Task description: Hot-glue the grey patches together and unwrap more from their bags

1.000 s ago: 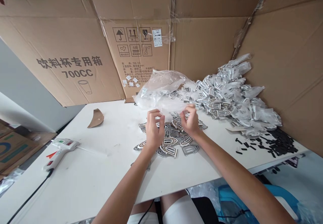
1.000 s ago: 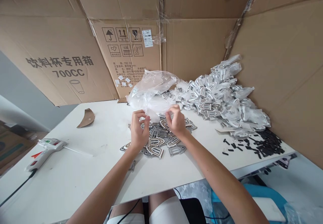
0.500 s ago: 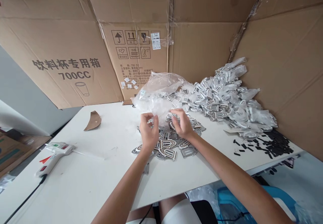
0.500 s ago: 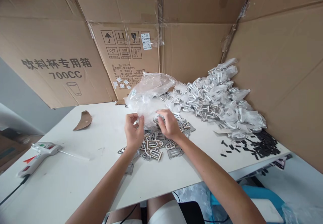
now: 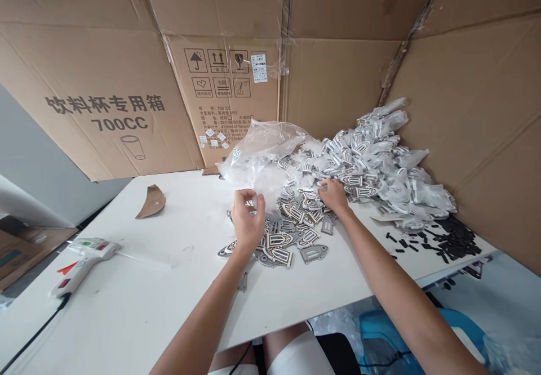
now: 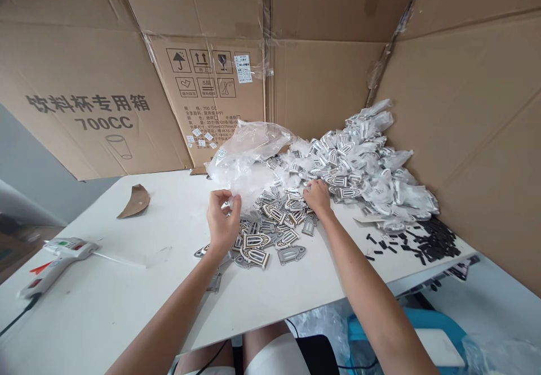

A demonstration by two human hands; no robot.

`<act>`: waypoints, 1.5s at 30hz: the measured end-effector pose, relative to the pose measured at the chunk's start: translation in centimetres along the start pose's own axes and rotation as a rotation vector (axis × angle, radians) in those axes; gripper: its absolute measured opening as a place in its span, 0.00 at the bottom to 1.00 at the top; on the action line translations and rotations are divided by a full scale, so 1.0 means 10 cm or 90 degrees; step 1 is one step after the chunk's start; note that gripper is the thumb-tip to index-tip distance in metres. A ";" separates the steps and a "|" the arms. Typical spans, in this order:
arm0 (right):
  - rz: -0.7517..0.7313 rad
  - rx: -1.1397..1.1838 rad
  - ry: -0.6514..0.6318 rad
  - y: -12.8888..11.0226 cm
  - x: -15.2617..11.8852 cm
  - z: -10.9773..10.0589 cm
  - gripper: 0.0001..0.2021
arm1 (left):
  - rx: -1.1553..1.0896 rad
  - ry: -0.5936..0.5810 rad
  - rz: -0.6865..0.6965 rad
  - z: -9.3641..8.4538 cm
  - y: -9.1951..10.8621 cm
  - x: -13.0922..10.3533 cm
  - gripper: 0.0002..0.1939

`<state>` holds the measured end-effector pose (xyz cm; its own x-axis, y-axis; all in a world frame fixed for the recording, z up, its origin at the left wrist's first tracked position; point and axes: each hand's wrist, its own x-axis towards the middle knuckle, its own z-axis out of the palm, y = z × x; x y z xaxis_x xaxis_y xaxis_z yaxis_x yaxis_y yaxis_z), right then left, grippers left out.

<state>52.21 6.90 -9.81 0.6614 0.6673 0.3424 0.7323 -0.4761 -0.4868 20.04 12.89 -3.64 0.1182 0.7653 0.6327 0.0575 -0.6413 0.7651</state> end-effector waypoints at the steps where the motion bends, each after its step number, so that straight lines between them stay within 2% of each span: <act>1: 0.014 -0.007 0.001 -0.01 0.00 0.00 0.19 | 0.001 -0.001 -0.001 0.00 0.00 0.00 0.08; 5: 0.038 -0.025 -0.006 -0.02 -0.01 0.00 0.25 | 0.003 -0.005 -0.007 -0.01 0.02 0.00 0.07; 15: 0.063 -0.049 0.008 -0.07 -0.06 -0.04 0.16 | 0.014 -0.002 0.002 -0.01 0.02 0.00 0.07; 19: 0.025 -0.047 0.037 -0.07 -0.05 -0.04 0.09 | 0.014 -0.002 0.005 -0.01 0.02 0.00 0.07; 26: -0.043 -0.002 0.093 -0.07 -0.09 -0.02 0.15 | 0.020 -0.003 0.007 -0.02 0.02 0.00 0.07; 32: -0.060 0.071 0.176 -0.16 -0.10 -0.15 0.25 | 0.019 -0.006 0.010 -0.03 0.02 0.01 0.06; 37: -0.130 0.283 0.246 -0.34 -0.13 -0.22 0.18 | 0.016 -0.004 0.024 -0.03 0.02 0.02 0.06; 45: -0.197 0.425 0.183 -0.66 -0.27 -0.20 0.14 | 0.026 -0.004 0.032 -0.03 0.00 0.01 0.06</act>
<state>45.94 7.05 -5.88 0.5254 0.4961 0.6913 0.6982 0.2130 -0.6835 19.75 12.99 -3.60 0.1280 0.7320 0.6692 0.0911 -0.6806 0.7270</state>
